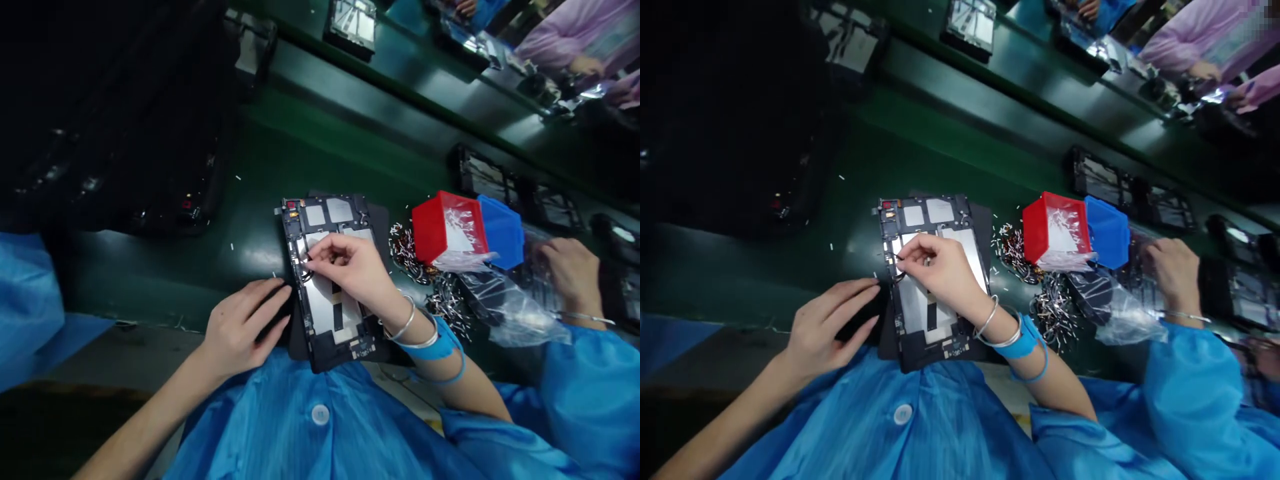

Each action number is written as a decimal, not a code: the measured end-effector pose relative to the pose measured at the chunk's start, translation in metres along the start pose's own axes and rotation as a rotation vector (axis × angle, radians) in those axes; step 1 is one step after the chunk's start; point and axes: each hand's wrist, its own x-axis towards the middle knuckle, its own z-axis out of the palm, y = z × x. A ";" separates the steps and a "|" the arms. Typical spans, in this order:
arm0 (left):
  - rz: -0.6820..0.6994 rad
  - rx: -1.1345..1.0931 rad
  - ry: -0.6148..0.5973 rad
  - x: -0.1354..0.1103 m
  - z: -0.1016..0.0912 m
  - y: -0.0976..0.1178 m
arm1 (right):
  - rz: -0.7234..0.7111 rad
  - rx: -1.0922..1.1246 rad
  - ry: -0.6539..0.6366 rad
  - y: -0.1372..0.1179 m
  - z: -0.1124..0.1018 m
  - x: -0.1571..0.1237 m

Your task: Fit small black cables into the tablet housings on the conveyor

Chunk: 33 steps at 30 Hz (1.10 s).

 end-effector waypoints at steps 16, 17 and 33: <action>0.184 0.162 -0.105 0.009 0.002 -0.013 | -0.072 -0.484 0.045 -0.010 -0.003 -0.009; 0.185 0.169 -0.114 0.010 0.001 -0.014 | -0.060 -0.487 0.023 -0.011 -0.005 -0.006; 0.273 0.184 -0.098 0.020 -0.001 -0.016 | 0.031 -0.343 -0.123 -0.010 -0.015 0.008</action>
